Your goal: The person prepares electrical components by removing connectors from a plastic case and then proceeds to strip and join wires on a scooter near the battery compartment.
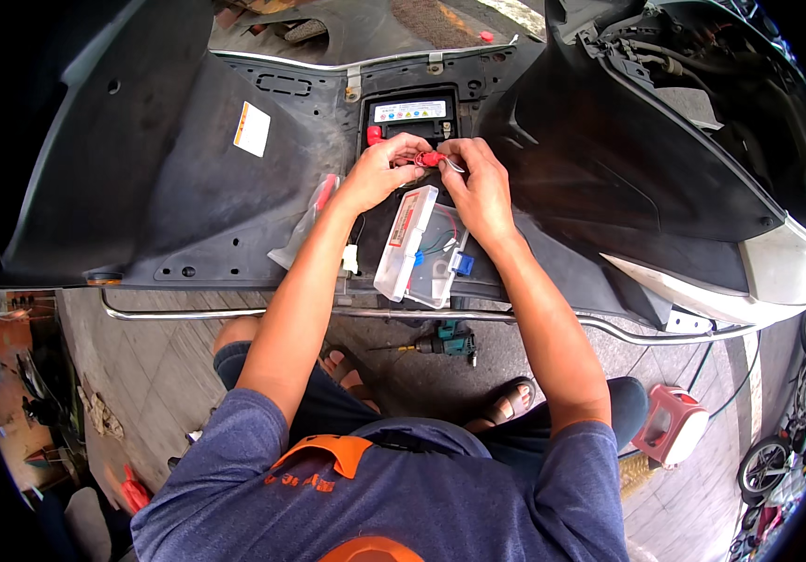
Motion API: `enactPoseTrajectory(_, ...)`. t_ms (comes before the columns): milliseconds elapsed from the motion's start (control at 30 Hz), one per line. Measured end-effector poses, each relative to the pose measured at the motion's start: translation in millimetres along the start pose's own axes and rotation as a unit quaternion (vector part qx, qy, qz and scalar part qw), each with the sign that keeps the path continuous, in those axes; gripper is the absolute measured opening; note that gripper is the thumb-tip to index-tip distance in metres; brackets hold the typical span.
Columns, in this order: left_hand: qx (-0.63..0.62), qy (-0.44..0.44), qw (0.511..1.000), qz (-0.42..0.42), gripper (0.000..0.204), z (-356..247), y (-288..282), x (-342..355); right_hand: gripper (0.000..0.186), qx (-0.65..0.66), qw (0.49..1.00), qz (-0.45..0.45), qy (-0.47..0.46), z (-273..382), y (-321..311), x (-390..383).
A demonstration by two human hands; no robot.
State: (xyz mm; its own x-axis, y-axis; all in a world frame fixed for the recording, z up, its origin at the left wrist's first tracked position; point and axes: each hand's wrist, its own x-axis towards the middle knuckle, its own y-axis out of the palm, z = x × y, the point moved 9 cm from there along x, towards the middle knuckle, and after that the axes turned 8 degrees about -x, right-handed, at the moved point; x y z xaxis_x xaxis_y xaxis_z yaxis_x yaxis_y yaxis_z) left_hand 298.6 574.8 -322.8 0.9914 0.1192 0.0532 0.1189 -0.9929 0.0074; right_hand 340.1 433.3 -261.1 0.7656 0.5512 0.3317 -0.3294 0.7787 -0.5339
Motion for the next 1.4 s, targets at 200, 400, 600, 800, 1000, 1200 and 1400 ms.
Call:
enactPoseTrajectory(200, 0.007, 0.002, 1.0, 0.002, 0.032, -0.1, -0.7, -0.6, 0.018, -0.008, 1.0, -0.004, -0.011, 4.4, 2.5, 0.1)
enactPoseTrajectory(400, 0.007, -0.002, 1.0, 0.003, 0.032, 2.2, -0.7, -0.1, 0.017, -0.013, 1.0, -0.004, -0.003, 0.8, 4.9, 0.4)
enactPoseTrajectory(600, 0.022, -0.003, 1.0, -0.007, 0.029, -2.3, -0.6, -0.3, 0.017, -0.027, 0.999, -0.002, 0.022, -3.3, 5.0, 0.1)
enactPoseTrajectory(800, 0.034, 0.005, 0.999, -0.024, 0.029, 0.8, -1.8, -0.5, 0.019, -0.049, 0.999, -0.019, 0.003, -1.5, 6.7, 1.2)
enactPoseTrajectory(1000, 0.085, 0.021, 0.996, -0.036, 0.029, -2.8, -0.8, -0.4, 0.022, -0.059, 0.998, -0.024, 0.006, -5.0, 8.2, 1.8)
enactPoseTrajectory(1200, 0.049, 0.03, 0.998, -0.028, 0.03, -1.5, -0.6, 0.2, 0.022, -0.06, 0.998, -0.027, 0.017, -0.5, 8.4, 4.0)
enactPoseTrajectory(1400, 0.036, 0.02, 0.999, -0.035, 0.028, -1.6, -1.7, -1.4, 0.023, -0.063, 0.998, -0.018, 0.025, -1.5, 9.8, 4.9)
